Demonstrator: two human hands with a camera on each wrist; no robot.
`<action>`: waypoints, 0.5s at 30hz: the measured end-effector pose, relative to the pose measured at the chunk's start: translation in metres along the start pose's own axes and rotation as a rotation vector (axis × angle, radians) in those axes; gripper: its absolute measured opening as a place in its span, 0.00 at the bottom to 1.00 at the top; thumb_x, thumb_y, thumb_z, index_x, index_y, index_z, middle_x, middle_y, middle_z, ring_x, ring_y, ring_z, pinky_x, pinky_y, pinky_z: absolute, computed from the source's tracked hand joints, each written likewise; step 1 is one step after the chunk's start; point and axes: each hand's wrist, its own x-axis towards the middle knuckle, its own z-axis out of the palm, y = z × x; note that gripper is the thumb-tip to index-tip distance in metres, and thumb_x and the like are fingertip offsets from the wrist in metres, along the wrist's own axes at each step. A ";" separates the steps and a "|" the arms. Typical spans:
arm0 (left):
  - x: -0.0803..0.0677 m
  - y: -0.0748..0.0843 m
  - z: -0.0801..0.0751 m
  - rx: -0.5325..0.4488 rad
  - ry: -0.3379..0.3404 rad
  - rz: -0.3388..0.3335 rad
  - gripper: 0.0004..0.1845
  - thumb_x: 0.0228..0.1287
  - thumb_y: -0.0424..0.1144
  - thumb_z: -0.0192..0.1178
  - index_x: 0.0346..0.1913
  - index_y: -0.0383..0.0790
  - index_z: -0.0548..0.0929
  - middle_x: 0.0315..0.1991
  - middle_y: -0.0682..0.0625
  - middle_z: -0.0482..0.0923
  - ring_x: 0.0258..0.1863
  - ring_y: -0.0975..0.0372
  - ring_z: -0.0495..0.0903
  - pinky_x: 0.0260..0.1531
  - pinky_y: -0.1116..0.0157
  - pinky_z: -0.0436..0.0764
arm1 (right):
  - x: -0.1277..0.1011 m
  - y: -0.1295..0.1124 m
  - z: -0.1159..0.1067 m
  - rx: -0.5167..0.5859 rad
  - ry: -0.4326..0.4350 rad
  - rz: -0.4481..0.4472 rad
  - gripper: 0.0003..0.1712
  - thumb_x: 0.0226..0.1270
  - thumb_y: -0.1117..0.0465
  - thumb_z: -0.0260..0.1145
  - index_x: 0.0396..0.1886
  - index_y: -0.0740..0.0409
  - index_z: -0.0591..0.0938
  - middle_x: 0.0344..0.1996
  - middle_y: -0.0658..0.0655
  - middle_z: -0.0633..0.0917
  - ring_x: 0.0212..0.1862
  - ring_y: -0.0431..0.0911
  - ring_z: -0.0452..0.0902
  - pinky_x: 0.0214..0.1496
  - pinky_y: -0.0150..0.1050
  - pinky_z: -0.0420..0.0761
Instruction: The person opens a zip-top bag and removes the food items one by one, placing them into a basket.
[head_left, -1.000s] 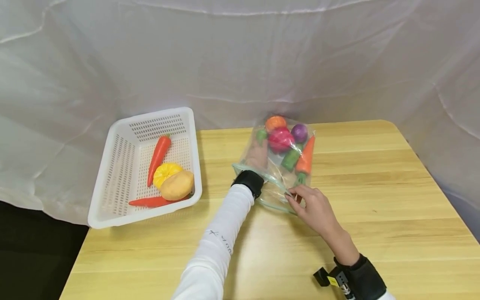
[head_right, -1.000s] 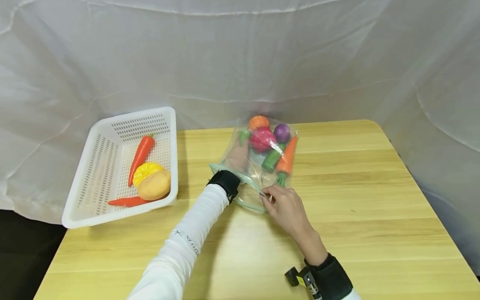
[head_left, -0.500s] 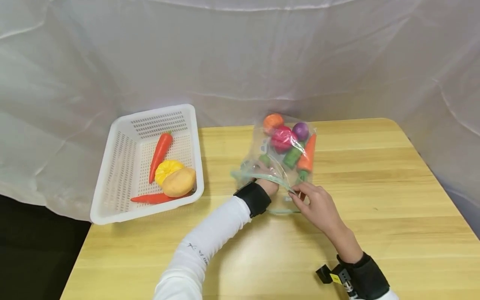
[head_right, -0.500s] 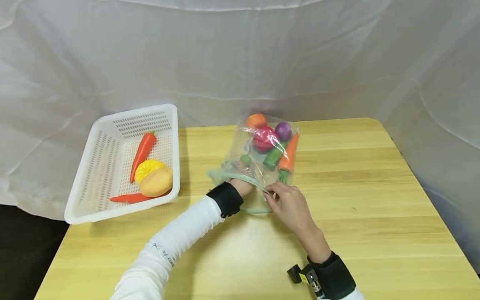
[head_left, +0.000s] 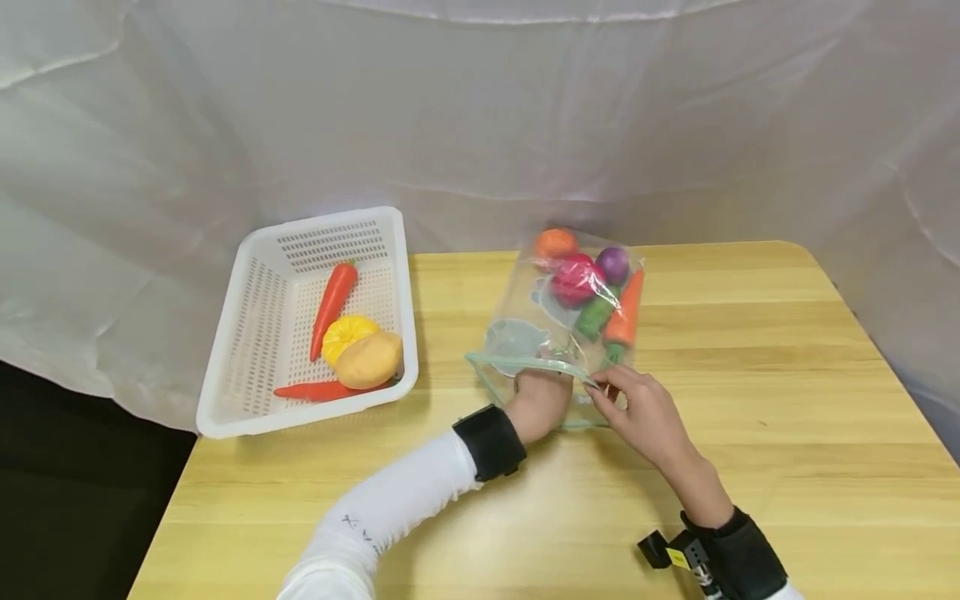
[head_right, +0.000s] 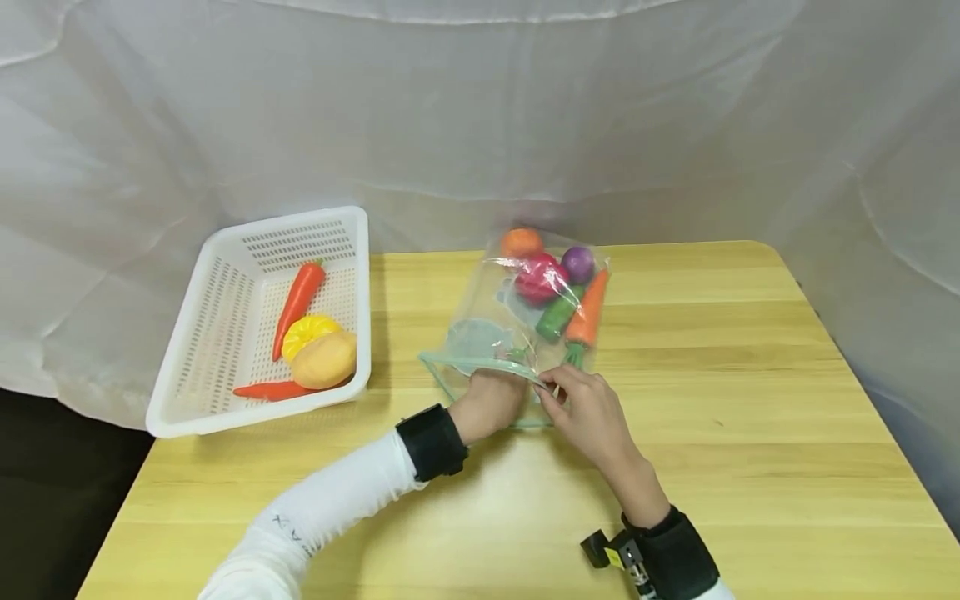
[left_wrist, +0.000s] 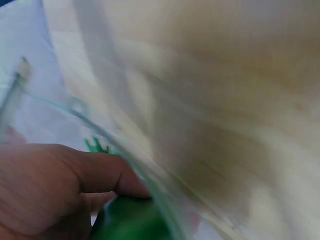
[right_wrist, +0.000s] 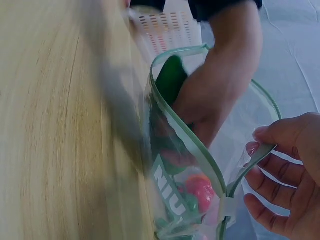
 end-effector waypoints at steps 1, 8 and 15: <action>-0.002 -0.001 -0.002 0.002 -0.044 0.033 0.17 0.65 0.46 0.53 0.56 0.51 0.76 0.39 0.54 0.81 0.27 0.68 0.78 0.15 0.71 0.69 | -0.001 0.000 0.000 -0.002 0.001 0.001 0.04 0.53 0.68 0.69 0.29 0.57 0.83 0.22 0.47 0.81 0.24 0.37 0.73 0.26 0.30 0.71; -0.028 -0.016 -0.017 -0.078 -0.140 0.160 0.24 0.60 0.45 0.59 0.60 0.51 0.71 0.50 0.45 0.76 0.37 0.56 0.79 0.30 0.62 0.81 | -0.003 0.003 -0.002 0.006 0.003 0.005 0.03 0.54 0.67 0.69 0.30 0.57 0.83 0.23 0.48 0.81 0.25 0.37 0.73 0.24 0.29 0.70; -0.074 -0.044 -0.032 -0.367 -0.154 0.279 0.06 0.62 0.36 0.57 0.34 0.54 0.78 0.43 0.52 0.74 0.32 0.60 0.72 0.28 0.67 0.70 | -0.004 0.001 -0.003 -0.003 0.000 0.009 0.04 0.54 0.66 0.69 0.31 0.58 0.84 0.23 0.48 0.81 0.25 0.37 0.73 0.25 0.29 0.70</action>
